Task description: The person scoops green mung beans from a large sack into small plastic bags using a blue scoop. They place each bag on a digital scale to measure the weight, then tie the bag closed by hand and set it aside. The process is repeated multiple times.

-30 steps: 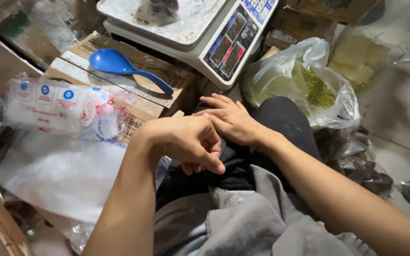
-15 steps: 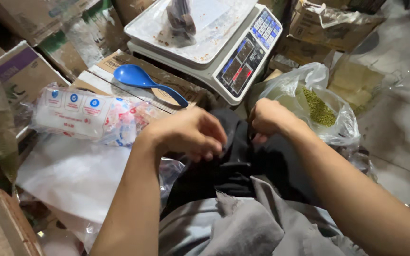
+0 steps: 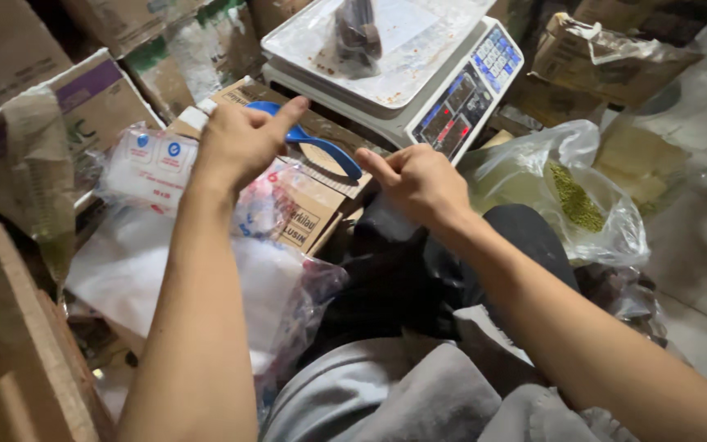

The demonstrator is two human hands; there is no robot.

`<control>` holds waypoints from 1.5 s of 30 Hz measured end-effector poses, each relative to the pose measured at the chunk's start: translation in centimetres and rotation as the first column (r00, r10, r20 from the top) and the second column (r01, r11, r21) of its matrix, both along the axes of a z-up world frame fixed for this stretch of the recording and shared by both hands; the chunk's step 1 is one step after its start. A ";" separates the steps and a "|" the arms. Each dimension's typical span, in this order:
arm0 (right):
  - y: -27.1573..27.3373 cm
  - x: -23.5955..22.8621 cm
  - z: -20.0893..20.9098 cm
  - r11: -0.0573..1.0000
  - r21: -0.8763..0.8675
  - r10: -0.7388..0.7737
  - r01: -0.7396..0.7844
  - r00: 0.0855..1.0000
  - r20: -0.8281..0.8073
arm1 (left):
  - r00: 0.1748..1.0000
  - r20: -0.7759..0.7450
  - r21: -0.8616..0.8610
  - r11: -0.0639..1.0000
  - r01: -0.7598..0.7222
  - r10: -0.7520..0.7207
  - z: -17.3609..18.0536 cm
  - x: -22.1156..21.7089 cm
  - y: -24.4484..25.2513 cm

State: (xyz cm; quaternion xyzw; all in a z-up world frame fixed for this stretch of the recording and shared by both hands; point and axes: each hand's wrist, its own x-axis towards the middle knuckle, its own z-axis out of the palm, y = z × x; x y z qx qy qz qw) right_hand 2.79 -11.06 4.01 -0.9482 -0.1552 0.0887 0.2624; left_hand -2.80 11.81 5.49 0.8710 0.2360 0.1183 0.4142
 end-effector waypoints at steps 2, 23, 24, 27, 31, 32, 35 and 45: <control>1.5 -0.8 -0.6 0.989 0.121 0.081 -0.083 0.996 0.028 | 0.995 0.085 0.032 0.998 -0.049 0.046 -1.1 -0.6 2.1; 11.6 -2.3 -9.1 0.799 0.602 0.252 0.000 0.908 -0.335 | 0.915 -0.330 -0.055 0.963 -0.265 0.233 -7.1 -0.6 5.6; 11.8 -2.3 -9.3 0.774 0.633 0.243 0.017 0.915 -0.321 | 0.913 -0.337 -0.067 0.961 -0.267 0.230 -7.0 -0.7 5.6; 12.1 -2.2 -9.6 0.844 0.535 0.136 -0.032 0.978 -0.156 | 0.910 -0.351 -0.095 0.958 -0.270 0.222 -6.9 -0.6 5.4; 12.3 -1.4 -9.9 0.777 0.629 0.260 -0.034 0.927 -0.272 | 0.906 -0.357 -0.120 0.951 -0.286 0.228 -6.8 -0.4 5.1; 12.4 -1.3 -10.0 0.785 0.619 0.254 -0.030 0.927 -0.277 | 0.904 -0.360 -0.125 0.948 -0.291 0.230 -6.8 -0.3 5.0; 12.4 -1.1 -10.1 0.781 0.622 0.218 -0.050 0.956 -0.198 | 0.898 -0.380 -0.116 0.951 -0.286 0.223 -6.9 -0.3 4.9; 9.8 -1.4 -8.3 0.820 0.572 0.092 0.018 0.982 -0.163 | 0.899 -0.417 -0.042 0.985 -0.168 0.136 -7.7 -0.6 4.4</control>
